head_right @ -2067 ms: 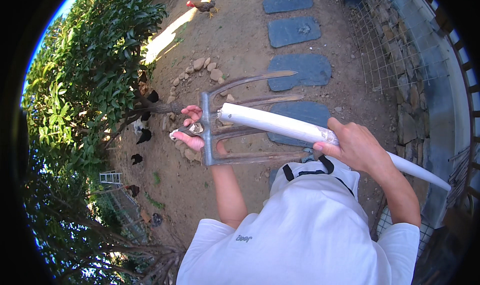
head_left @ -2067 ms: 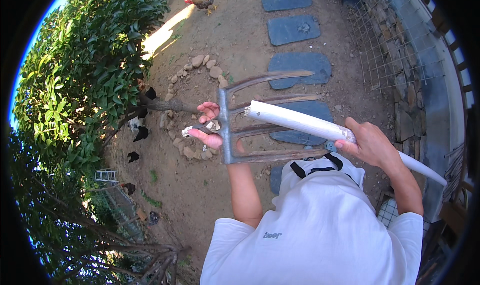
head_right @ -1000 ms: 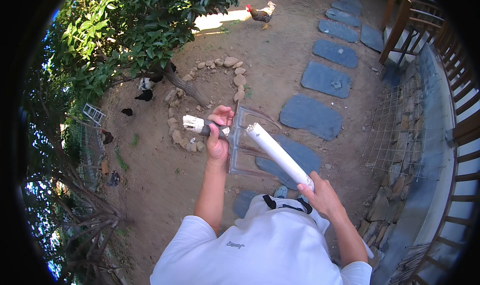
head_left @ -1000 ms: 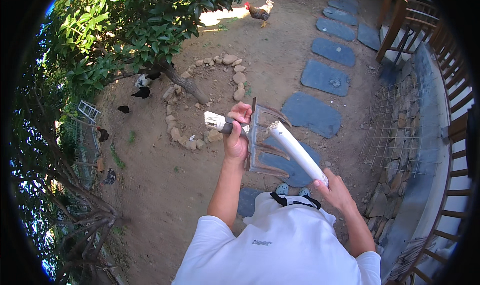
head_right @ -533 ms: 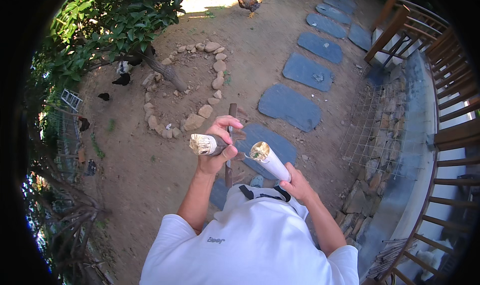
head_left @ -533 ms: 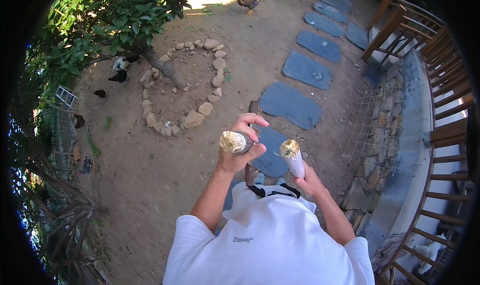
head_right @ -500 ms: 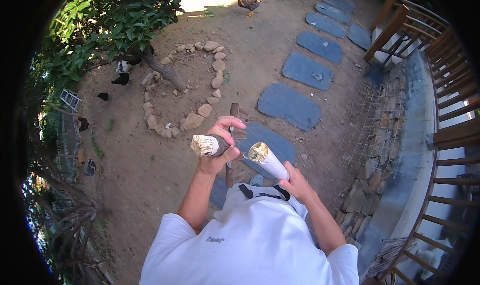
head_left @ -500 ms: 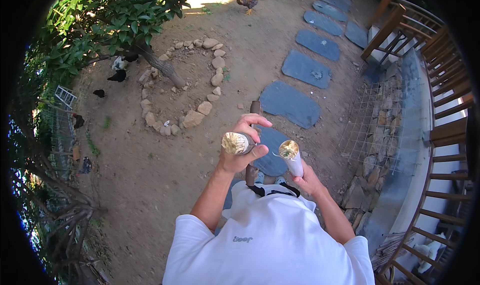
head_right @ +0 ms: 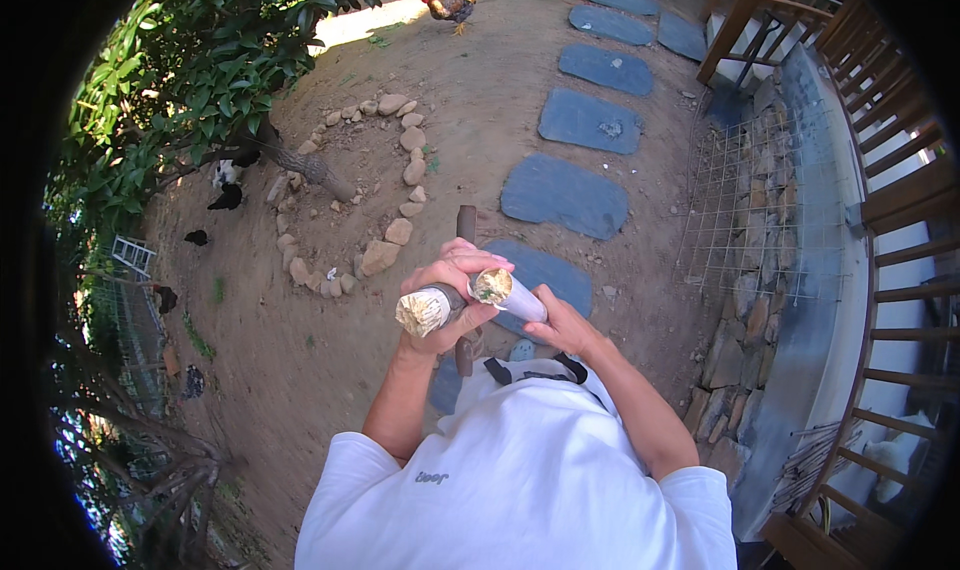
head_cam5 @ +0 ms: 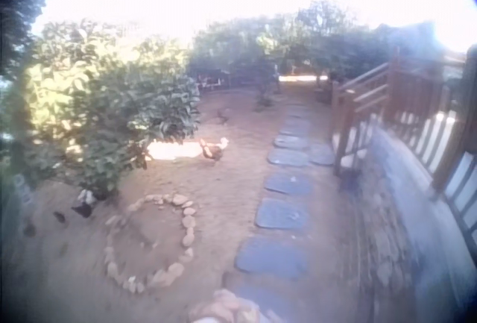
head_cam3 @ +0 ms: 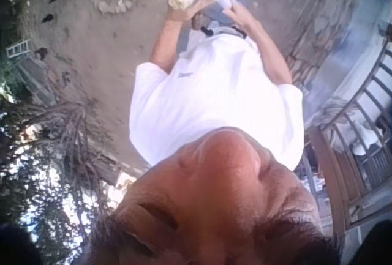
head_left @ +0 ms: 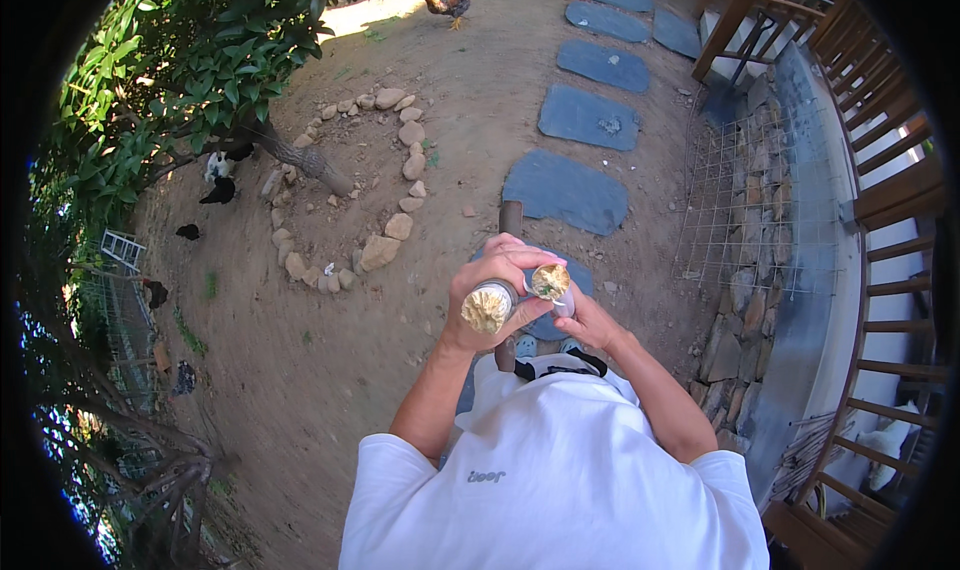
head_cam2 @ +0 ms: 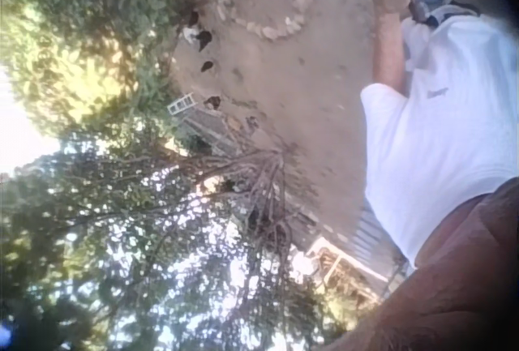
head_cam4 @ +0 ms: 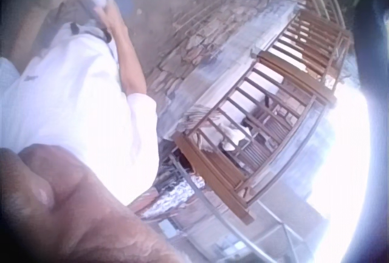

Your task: The person picks up a broken pitchfork and a PVC pipe from a chicken coop roof, attempts to fit the broken handle pieces into the pipe, and walks toward the stairs while holding the parts.

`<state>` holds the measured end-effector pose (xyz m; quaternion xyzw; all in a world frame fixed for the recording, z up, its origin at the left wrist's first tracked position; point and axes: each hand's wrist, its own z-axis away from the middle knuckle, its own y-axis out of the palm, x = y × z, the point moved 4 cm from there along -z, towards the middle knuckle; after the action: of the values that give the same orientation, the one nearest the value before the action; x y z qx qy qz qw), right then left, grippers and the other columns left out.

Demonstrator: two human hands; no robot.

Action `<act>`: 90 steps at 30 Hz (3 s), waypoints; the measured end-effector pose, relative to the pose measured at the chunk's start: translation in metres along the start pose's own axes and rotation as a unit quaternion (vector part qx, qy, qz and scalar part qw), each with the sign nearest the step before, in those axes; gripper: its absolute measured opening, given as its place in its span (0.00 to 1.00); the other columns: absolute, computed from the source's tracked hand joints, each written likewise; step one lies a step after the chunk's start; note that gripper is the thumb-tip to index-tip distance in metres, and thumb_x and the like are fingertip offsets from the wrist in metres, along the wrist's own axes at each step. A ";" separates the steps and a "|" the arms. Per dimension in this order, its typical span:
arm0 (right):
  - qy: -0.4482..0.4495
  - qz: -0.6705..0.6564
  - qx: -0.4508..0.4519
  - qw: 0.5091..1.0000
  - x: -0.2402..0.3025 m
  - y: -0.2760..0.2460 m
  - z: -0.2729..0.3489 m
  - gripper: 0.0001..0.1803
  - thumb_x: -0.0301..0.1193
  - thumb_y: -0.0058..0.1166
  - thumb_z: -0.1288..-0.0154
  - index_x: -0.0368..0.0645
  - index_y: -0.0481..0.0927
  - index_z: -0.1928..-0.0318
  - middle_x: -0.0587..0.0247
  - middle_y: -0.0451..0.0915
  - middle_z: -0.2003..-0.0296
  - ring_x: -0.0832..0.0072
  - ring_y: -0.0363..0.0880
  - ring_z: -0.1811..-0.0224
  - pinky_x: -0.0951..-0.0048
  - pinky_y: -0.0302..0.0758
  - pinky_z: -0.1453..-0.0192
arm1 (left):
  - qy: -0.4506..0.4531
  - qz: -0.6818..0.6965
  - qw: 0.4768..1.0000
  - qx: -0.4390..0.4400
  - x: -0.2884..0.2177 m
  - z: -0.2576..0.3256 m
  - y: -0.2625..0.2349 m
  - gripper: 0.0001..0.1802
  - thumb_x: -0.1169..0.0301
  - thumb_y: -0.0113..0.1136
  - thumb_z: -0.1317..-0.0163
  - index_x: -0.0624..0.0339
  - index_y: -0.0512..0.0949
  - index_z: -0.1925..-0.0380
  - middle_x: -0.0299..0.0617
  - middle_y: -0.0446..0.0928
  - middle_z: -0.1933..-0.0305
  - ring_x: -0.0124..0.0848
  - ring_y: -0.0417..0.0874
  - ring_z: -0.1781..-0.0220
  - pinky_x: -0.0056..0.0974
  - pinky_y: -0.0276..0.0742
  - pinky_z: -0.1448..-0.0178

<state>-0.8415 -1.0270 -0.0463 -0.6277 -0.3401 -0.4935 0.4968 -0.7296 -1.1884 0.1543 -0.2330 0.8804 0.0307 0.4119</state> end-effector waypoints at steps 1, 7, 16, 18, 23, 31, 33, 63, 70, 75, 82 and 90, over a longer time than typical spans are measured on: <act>0.002 0.005 -0.001 1.000 -0.003 0.002 -0.002 0.42 0.68 0.52 0.38 0.40 0.65 0.49 0.46 0.78 0.59 0.51 0.80 0.56 0.57 0.75 0.53 | -0.005 0.007 1.000 -0.001 0.003 0.000 0.002 0.17 0.70 0.75 0.45 0.53 0.71 0.67 0.51 0.86 0.53 0.44 0.87 0.48 0.49 0.69 0.38; 0.014 0.052 0.012 0.998 -0.021 0.015 -0.003 0.38 0.63 0.52 0.33 0.40 0.65 0.44 0.44 0.78 0.52 0.48 0.79 0.48 0.56 0.75 0.46 | -0.011 0.006 1.000 0.020 0.008 0.010 0.010 0.19 0.72 0.77 0.48 0.52 0.70 0.71 0.47 0.86 0.53 0.41 0.86 0.48 0.48 0.69 0.37; 0.003 0.098 -0.033 0.995 -0.036 0.020 0.010 0.27 0.44 0.59 0.32 0.44 0.68 0.40 0.52 0.76 0.48 0.49 0.77 0.44 0.56 0.75 0.43 | -0.030 0.013 0.998 0.057 0.019 0.029 0.031 0.19 0.76 0.77 0.50 0.53 0.71 0.69 0.48 0.87 0.53 0.42 0.86 0.48 0.48 0.70 0.39; 0.001 0.095 -0.054 0.994 -0.023 0.020 0.010 0.27 0.39 0.62 0.35 0.45 0.69 0.40 0.54 0.76 0.49 0.50 0.76 0.44 0.57 0.75 0.43 | -0.042 0.009 0.998 0.054 0.023 0.035 0.034 0.20 0.77 0.77 0.52 0.54 0.71 0.69 0.47 0.86 0.53 0.42 0.86 0.48 0.48 0.70 0.40; 0.004 0.086 -0.133 0.987 0.010 0.018 0.008 0.25 0.32 0.67 0.40 0.44 0.73 0.44 0.56 0.76 0.51 0.51 0.78 0.47 0.58 0.76 0.47 | -0.056 -0.007 0.998 0.040 0.037 0.052 0.044 0.20 0.77 0.78 0.54 0.56 0.71 0.71 0.46 0.86 0.52 0.41 0.85 0.51 0.47 0.72 0.41; 0.010 0.059 -0.144 0.988 0.001 0.020 0.006 0.25 0.30 0.69 0.45 0.42 0.75 0.47 0.56 0.77 0.52 0.50 0.79 0.49 0.58 0.77 0.49 | -0.063 -0.036 0.997 0.009 0.040 0.062 0.043 0.20 0.76 0.79 0.52 0.58 0.72 0.70 0.46 0.85 0.53 0.40 0.85 0.52 0.46 0.74 0.42; 0.021 0.041 -0.146 0.988 0.009 0.022 0.006 0.24 0.29 0.69 0.45 0.42 0.76 0.48 0.55 0.77 0.53 0.50 0.79 0.50 0.59 0.77 0.50 | -0.076 -0.036 0.996 -0.007 0.037 0.066 0.041 0.20 0.76 0.79 0.52 0.58 0.72 0.70 0.47 0.84 0.52 0.39 0.85 0.52 0.44 0.76 0.45; 0.022 0.132 -0.149 0.980 0.013 0.032 -0.061 0.18 0.39 0.67 0.39 0.45 0.78 0.55 0.54 0.82 0.62 0.50 0.81 0.60 0.55 0.77 0.59 | -0.086 -0.123 0.974 -0.169 0.038 0.066 -0.007 0.16 0.85 0.70 0.49 0.59 0.72 0.69 0.40 0.81 0.68 0.32 0.81 0.64 0.42 0.76 0.51; -0.005 0.109 -0.187 0.976 0.021 0.034 -0.067 0.18 0.36 0.68 0.41 0.43 0.79 0.54 0.54 0.81 0.61 0.54 0.80 0.60 0.59 0.77 0.58 | -0.051 -0.165 0.973 -0.153 0.032 0.053 -0.010 0.15 0.86 0.70 0.50 0.60 0.72 0.70 0.41 0.81 0.70 0.32 0.80 0.67 0.39 0.76 0.56; 0.016 0.103 -0.188 0.977 0.007 0.033 -0.071 0.16 0.33 0.66 0.41 0.43 0.79 0.54 0.54 0.81 0.60 0.55 0.81 0.59 0.60 0.78 0.57 | -0.053 -0.144 0.975 -0.159 0.037 0.053 -0.006 0.15 0.86 0.70 0.50 0.60 0.72 0.71 0.42 0.81 0.70 0.33 0.81 0.68 0.39 0.77 0.57; 0.046 0.112 -0.203 0.972 0.010 0.027 -0.071 0.18 0.33 0.68 0.41 0.43 0.80 0.53 0.58 0.81 0.63 0.63 0.81 0.65 0.65 0.78 0.60 | -0.050 -0.151 0.975 -0.156 0.045 0.051 -0.004 0.16 0.86 0.71 0.50 0.60 0.72 0.70 0.43 0.81 0.69 0.34 0.82 0.67 0.38 0.78 0.61; 0.046 0.115 -0.191 0.974 -0.001 0.016 -0.078 0.19 0.34 0.69 0.41 0.43 0.80 0.52 0.59 0.81 0.62 0.63 0.82 0.64 0.65 0.79 0.59 | -0.116 -0.098 0.973 -0.173 0.062 0.059 -0.016 0.16 0.83 0.74 0.48 0.61 0.73 0.66 0.50 0.81 0.54 0.33 0.85 0.59 0.37 0.82 0.54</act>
<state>-0.8486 -1.1064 -0.0504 -0.7224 -0.1424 -0.5171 0.4365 -0.7153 -1.2119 0.0717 -0.3808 0.7808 0.1684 0.4658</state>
